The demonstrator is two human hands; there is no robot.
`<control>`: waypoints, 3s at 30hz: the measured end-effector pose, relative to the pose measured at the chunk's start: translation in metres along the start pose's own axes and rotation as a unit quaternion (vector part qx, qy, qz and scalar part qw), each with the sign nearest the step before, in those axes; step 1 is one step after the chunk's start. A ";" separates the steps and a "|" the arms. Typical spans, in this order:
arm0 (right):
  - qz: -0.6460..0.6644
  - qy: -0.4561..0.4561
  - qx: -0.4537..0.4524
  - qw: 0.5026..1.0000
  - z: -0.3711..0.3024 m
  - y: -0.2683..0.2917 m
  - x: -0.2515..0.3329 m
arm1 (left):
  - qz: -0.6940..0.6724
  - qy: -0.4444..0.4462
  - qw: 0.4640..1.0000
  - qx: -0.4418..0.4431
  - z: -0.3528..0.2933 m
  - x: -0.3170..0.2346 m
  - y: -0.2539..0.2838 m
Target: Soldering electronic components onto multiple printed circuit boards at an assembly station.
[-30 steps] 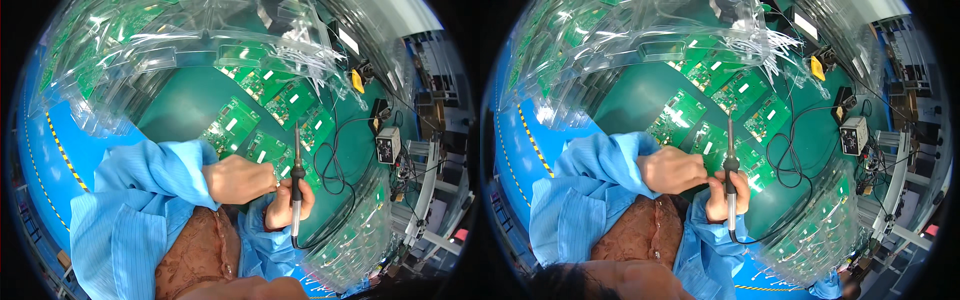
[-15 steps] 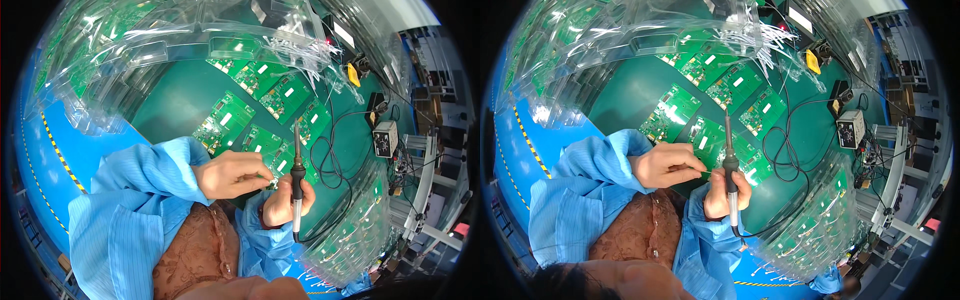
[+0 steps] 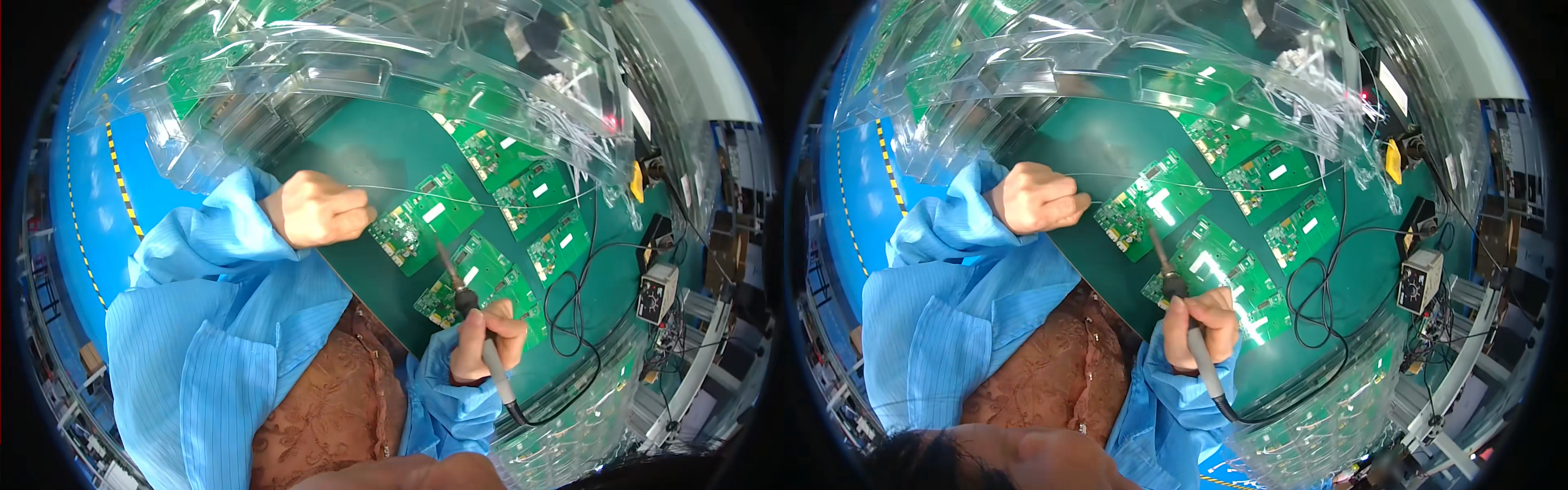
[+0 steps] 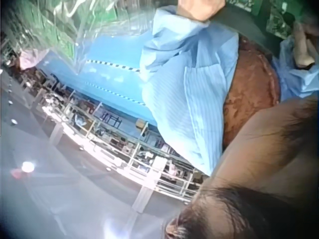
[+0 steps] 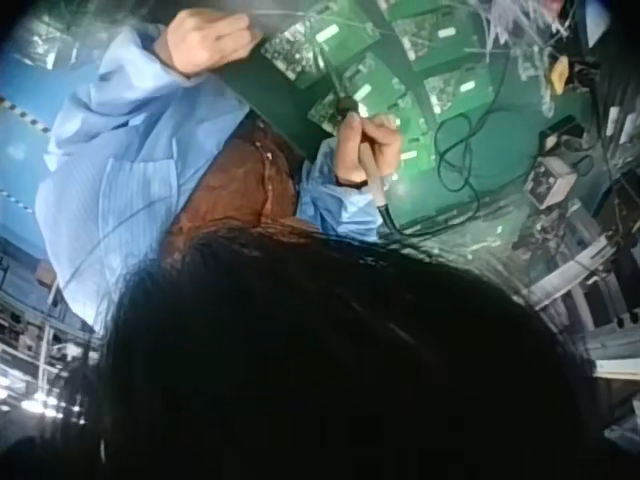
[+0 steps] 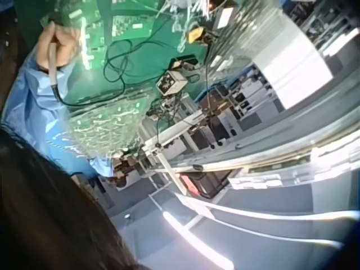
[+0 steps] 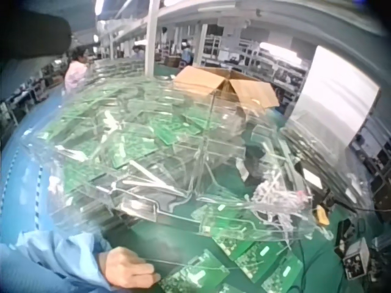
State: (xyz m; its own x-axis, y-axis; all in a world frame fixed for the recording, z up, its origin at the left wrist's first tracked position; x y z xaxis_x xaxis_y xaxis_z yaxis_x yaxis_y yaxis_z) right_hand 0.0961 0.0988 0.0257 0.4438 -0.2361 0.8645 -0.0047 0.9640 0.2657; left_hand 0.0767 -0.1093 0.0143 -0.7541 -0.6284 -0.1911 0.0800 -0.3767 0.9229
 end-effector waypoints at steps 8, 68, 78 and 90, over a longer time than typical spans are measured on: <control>-0.057 0.025 0.041 0.997 0.005 -0.021 -0.006 | -0.085 0.048 0.995 -0.022 -0.001 0.002 -0.016; -0.067 -0.059 -0.318 0.944 0.007 0.203 0.001 | -0.372 0.066 0.924 -0.054 0.108 0.007 -0.037; 0.011 -0.101 -0.310 0.945 -0.005 0.213 -0.044 | -0.277 0.043 0.959 0.037 0.204 -0.017 -0.041; -0.063 -0.141 -0.281 0.947 -0.012 0.205 -0.085 | -0.242 -0.158 0.954 0.083 0.256 -0.038 -0.105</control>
State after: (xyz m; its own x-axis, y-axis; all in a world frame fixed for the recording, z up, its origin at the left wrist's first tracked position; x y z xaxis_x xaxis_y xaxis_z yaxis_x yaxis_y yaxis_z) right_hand 0.0687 0.3179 0.0018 0.1515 -0.2994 0.9420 0.5456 0.8200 0.1729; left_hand -0.0695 0.1287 0.0098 -0.8368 -0.1623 -0.5229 -0.4123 -0.4415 0.7969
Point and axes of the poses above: each hand's wrist, its own z-axis towards the middle knuckle, its own y-axis out of the back of the hand, x = y × z, the point moved 9 cm from there along z, towards the middle knuckle, and after that the axes turned 8 degrees about x, right-handed, at the moved point
